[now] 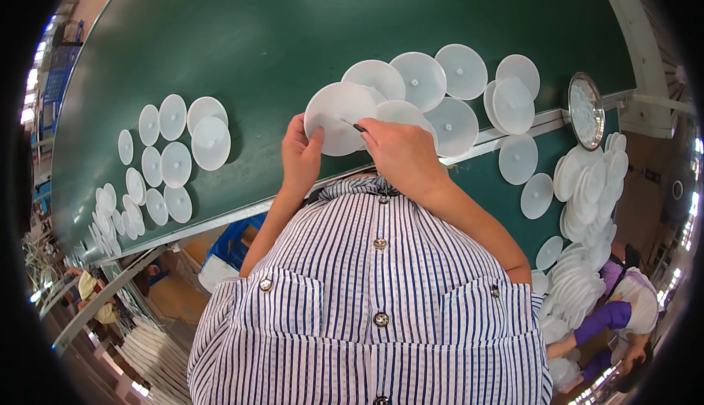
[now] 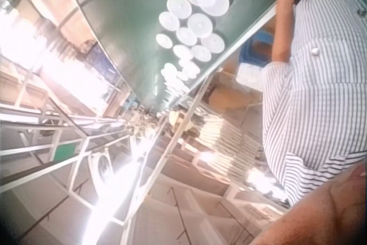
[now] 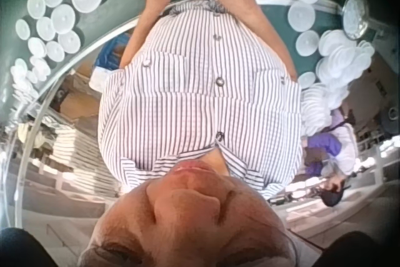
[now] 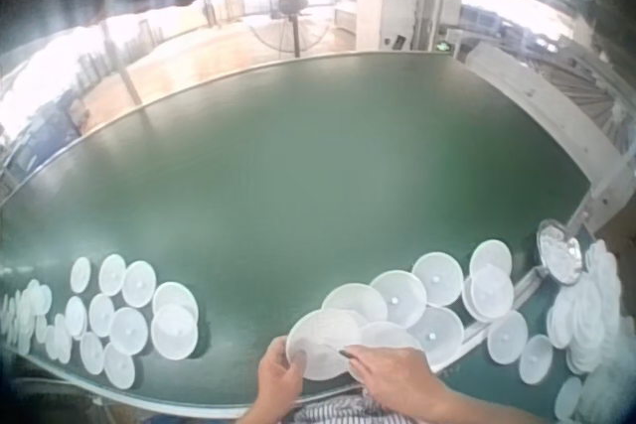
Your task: The person inserts small plastic pins into the center holes of white plastic discs on an assembly line by hand.
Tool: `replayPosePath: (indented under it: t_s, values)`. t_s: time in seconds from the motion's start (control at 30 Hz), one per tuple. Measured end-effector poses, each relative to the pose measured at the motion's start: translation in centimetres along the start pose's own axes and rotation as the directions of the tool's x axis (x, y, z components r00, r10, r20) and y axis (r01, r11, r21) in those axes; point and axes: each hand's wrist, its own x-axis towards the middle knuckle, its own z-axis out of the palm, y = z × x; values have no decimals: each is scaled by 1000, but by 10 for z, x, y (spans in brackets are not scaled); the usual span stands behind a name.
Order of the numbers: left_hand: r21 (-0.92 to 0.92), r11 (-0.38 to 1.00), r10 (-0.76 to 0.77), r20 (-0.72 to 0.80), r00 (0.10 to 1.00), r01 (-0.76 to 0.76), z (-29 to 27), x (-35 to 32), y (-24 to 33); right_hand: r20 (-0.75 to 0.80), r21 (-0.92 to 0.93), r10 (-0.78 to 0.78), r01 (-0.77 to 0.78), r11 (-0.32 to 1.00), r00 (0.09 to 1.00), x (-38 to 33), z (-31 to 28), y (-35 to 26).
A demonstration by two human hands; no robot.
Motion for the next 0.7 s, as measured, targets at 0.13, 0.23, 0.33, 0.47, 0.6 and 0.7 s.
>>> replayPosePath:
  t_s: [0.13,0.23,0.33,0.47,0.6,0.7]
  values:
    - [96,983,163,-44,986,-159,1,-7,-5,76,242,20,-38,970,997,6,0,1]
    - [-15,965,262,67,963,-262,11,-5,3,195,305,28,-88,948,980,9,-9,13]
    - [52,956,289,-18,957,-288,23,-5,11,73,140,-121,110,984,990,12,-3,4]
    - [260,887,417,-99,903,-382,13,4,16,-30,-113,-292,287,951,956,23,13,1]
    - [712,690,445,-272,853,-133,-48,15,22,-29,-69,-289,286,956,957,36,5,-19]
    - [565,819,163,-397,903,101,-122,23,-14,28,-124,-210,212,969,977,35,2,-11]
